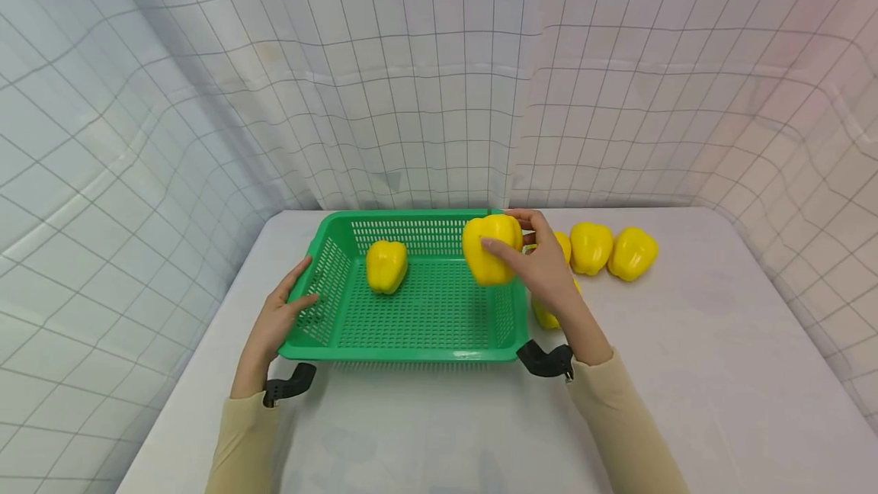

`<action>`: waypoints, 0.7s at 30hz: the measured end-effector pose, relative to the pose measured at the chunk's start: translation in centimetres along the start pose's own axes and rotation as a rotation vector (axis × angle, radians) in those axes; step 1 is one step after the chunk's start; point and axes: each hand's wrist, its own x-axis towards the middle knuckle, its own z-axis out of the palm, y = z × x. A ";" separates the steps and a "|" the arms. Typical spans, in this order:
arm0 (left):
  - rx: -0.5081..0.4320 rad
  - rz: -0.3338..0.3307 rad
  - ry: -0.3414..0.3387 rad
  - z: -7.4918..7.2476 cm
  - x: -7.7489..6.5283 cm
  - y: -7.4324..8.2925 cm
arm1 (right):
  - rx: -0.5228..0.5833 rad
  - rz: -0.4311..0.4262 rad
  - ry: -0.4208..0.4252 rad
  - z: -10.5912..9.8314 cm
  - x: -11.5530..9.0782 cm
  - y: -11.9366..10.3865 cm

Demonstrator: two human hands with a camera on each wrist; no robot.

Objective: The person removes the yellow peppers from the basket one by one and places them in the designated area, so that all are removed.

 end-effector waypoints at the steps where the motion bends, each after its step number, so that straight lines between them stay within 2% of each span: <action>1: 0.004 0.004 -0.001 0.0 0.0 0.0 | 0.003 0.003 0.014 -0.3 -0.1 0.2; 8: -0.002 0.003 0.000 0.0 0.0 -0.2 | 0.033 0.014 0.124 -2.1 -0.6 1.7; 21: -0.003 0.006 -0.005 0.0 -0.1 -0.1 | 0.201 -0.028 0.294 -4.9 -2.1 4.4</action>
